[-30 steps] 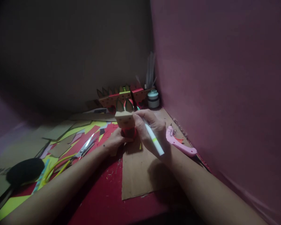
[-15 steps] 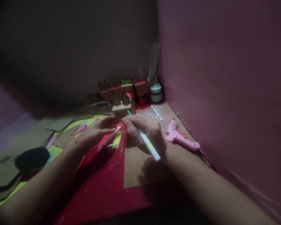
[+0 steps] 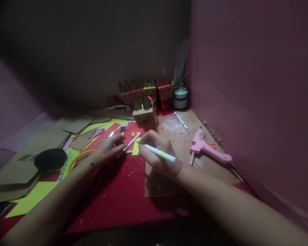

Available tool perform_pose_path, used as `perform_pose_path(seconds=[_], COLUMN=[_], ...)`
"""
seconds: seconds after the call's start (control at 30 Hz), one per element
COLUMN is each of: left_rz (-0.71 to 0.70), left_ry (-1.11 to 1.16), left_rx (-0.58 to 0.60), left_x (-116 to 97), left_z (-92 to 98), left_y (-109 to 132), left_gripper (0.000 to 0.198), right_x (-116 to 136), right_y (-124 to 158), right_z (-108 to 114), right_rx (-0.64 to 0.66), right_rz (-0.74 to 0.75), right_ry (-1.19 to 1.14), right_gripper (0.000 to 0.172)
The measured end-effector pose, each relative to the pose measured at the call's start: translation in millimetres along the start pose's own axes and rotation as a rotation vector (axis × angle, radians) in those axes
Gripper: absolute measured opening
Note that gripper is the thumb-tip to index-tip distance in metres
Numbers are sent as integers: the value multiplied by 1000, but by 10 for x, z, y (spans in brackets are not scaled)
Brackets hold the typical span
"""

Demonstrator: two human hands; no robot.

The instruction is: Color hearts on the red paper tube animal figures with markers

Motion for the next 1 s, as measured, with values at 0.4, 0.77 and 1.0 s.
perform_pose_path(seconds=[0.4,0.77,1.0], left_rz=[-177,19,157], left_ry=[21,437,557], left_rx=[57,186,214], left_x=[-75,-282,-287], left_z=[-139,-58,-190], left_y=[183,335,421], left_gripper=[16,16,19], right_x=[-322,-436,-446], right_y=[86,56,59], right_z=[-184,-110,-128], right_rx=[135,9,15], right_rz=[-445,-556,-582], right_ry=[-117,-281,-246], right_gripper=[13,12,12])
Point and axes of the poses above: each hand's wrist, its own y-axis away from the middle knuckle, its own z-axis out of the back of the hand, x = y × z, the point moved 7 cm from there along -y, towards the middle knuckle, and after that the axes turned 14 degrees about -x, right-handed, at the moved point
